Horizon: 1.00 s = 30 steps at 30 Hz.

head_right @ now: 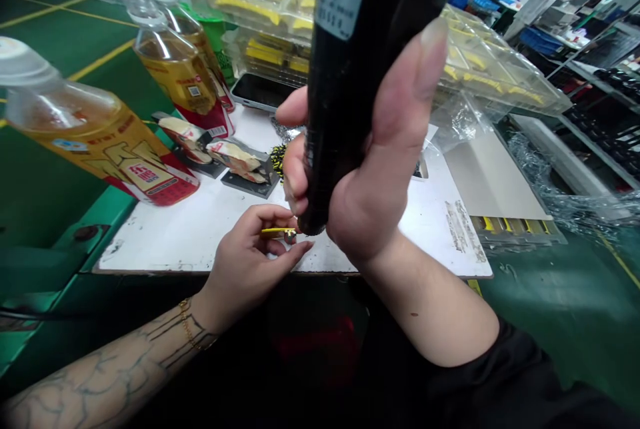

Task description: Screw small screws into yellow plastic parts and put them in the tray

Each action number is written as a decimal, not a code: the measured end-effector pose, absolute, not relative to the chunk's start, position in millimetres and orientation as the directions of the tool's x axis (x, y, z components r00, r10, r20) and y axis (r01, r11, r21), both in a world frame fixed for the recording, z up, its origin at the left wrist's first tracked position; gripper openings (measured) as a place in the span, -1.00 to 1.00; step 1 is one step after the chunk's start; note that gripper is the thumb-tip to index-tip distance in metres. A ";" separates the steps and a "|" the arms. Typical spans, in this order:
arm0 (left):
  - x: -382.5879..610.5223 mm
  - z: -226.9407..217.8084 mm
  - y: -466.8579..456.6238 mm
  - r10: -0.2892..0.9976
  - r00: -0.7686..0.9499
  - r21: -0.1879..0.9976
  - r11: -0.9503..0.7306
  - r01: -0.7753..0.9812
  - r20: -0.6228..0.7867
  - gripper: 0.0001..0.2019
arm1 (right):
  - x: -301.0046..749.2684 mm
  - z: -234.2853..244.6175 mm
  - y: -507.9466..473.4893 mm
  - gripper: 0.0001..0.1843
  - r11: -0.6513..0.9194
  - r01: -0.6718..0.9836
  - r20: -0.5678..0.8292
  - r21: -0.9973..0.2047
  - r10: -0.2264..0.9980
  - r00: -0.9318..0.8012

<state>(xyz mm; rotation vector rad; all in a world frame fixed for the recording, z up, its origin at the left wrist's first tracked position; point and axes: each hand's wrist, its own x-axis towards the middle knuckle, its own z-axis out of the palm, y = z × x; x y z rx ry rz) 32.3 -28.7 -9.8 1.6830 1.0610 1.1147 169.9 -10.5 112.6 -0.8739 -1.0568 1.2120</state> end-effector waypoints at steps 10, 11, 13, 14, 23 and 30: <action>30.8 -10.0 -28.0 0.902 0.305 0.901 -0.378 0.214 0.306 -0.63 | 167.7 111.6 -11.3 -0.09 0.143 -0.335 0.136 -0.931 0.990 0.042; 30.7 -10.1 -27.9 0.901 0.308 0.903 -0.377 0.207 0.305 -0.62 | 167.3 112.8 -11.9 -0.08 0.143 -0.333 0.133 -0.932 0.990 0.053; 30.6 -10.4 -27.9 0.900 0.313 0.908 -0.371 0.193 0.302 -0.61 | 167.1 113.5 -12.5 -0.08 0.125 -0.325 0.118 -0.937 0.992 0.039; 30.7 -10.5 -27.9 0.901 0.314 0.910 -0.369 0.188 0.301 -0.61 | 167.4 112.9 -12.5 -0.09 0.118 -0.326 0.113 -0.938 0.993 0.034; 31.9 -10.1 -27.9 0.915 0.289 0.929 -0.336 0.153 0.283 -0.63 | 168.7 107.9 -8.4 -0.10 0.139 -0.356 0.135 -0.924 0.990 0.035; 33.0 -8.3 -30.5 0.931 0.254 0.933 -0.311 0.179 0.262 -0.63 | 171.7 98.9 -10.1 -0.14 0.251 -0.332 0.269 -0.909 0.963 -0.007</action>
